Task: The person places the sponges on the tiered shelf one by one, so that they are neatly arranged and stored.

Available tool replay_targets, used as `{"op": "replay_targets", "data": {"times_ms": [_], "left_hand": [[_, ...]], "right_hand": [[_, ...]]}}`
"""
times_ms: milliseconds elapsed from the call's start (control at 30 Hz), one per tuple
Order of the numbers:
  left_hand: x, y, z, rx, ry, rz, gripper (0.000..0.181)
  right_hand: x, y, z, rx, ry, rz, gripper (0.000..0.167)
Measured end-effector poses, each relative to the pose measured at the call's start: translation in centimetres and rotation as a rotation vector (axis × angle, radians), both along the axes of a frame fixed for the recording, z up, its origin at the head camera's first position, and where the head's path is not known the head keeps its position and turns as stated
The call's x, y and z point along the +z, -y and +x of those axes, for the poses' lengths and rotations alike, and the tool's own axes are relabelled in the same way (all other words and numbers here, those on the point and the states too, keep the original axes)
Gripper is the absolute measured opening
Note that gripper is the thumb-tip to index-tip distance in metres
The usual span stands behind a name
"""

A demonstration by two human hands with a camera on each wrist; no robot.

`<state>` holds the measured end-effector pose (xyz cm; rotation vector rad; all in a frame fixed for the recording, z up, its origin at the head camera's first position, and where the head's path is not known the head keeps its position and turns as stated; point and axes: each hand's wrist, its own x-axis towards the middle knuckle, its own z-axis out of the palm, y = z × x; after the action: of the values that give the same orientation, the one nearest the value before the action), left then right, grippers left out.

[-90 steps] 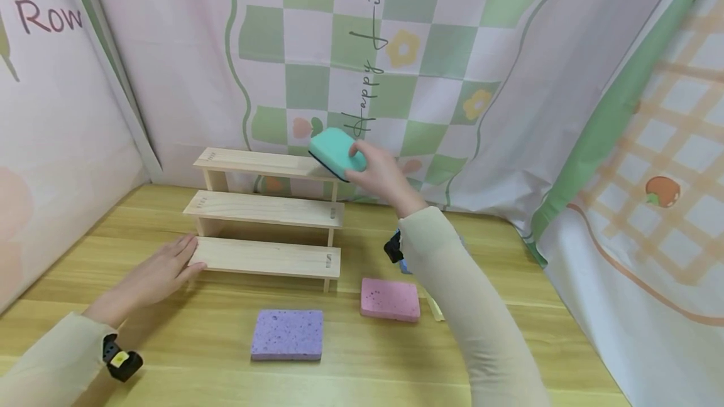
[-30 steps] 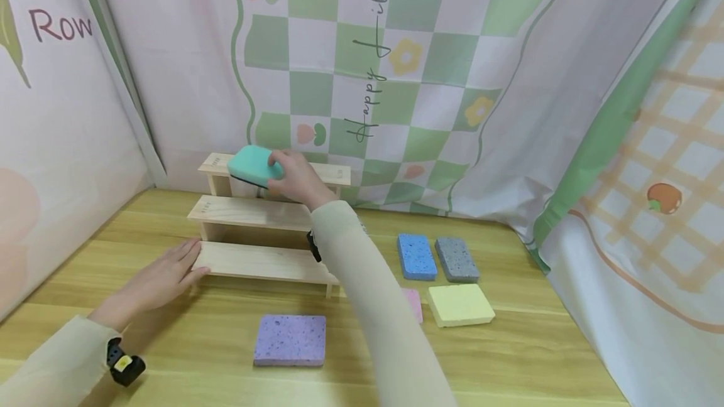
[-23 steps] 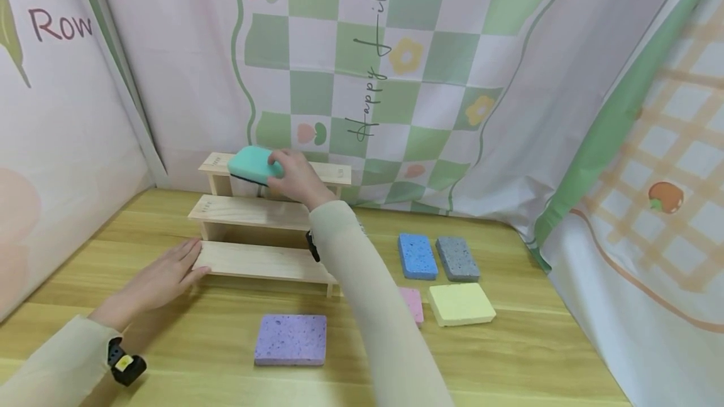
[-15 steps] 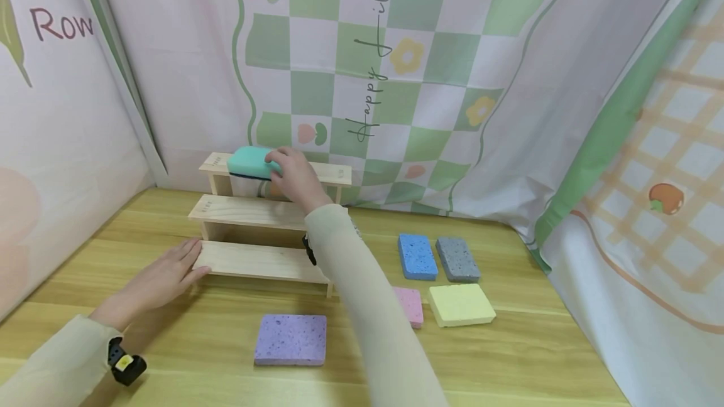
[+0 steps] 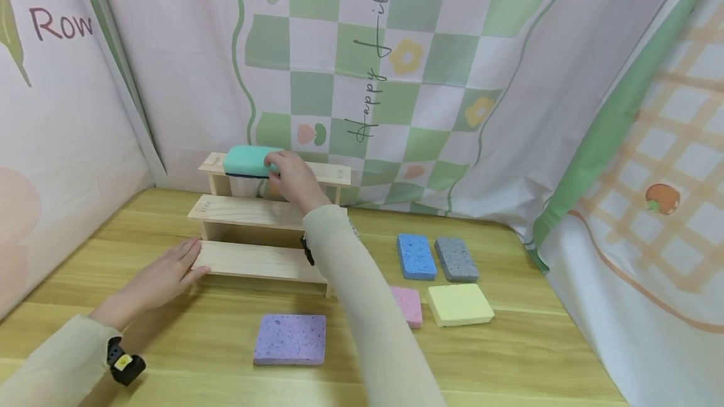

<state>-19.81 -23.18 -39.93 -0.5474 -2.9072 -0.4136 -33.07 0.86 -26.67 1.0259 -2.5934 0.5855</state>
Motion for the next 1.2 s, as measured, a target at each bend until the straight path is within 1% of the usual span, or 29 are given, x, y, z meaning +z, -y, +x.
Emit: {"op": "replay_targets", "data": {"times_ms": [167, 333, 500, 867, 1033, 1200], "left_hand": [[0.07, -0.04, -0.03, -0.003, -0.012, -0.009, 0.067], [0.22, -0.09, -0.01, -0.002, -0.013, -0.022, 0.066], [0.3, -0.08, 0.07, -0.006, -0.018, -0.026, 0.065], [0.41, -0.21, 0.17, -0.009, -0.025, -0.022, 0.064], [0.44, -0.22, 0.18, -0.004, -0.01, -0.014, 0.065], [0.38, -0.19, 0.15, -0.005, -0.01, -0.017, 0.065]], "right_hand": [[-0.01, 0.13, -0.04, -0.012, 0.043, 0.023, 0.025], [-0.08, 0.22, -0.1, -0.023, 0.061, 0.063, 0.032], [-0.1, 0.28, -0.19, -0.028, 0.086, 0.078, 0.037], [-0.1, 0.2, -0.23, -0.013, 0.095, 0.083, 0.04], [-0.02, 0.14, -0.21, -0.005, 0.097, 0.083, 0.042], [0.08, 0.02, -0.08, 0.021, 0.095, 0.055, 0.047]]}}
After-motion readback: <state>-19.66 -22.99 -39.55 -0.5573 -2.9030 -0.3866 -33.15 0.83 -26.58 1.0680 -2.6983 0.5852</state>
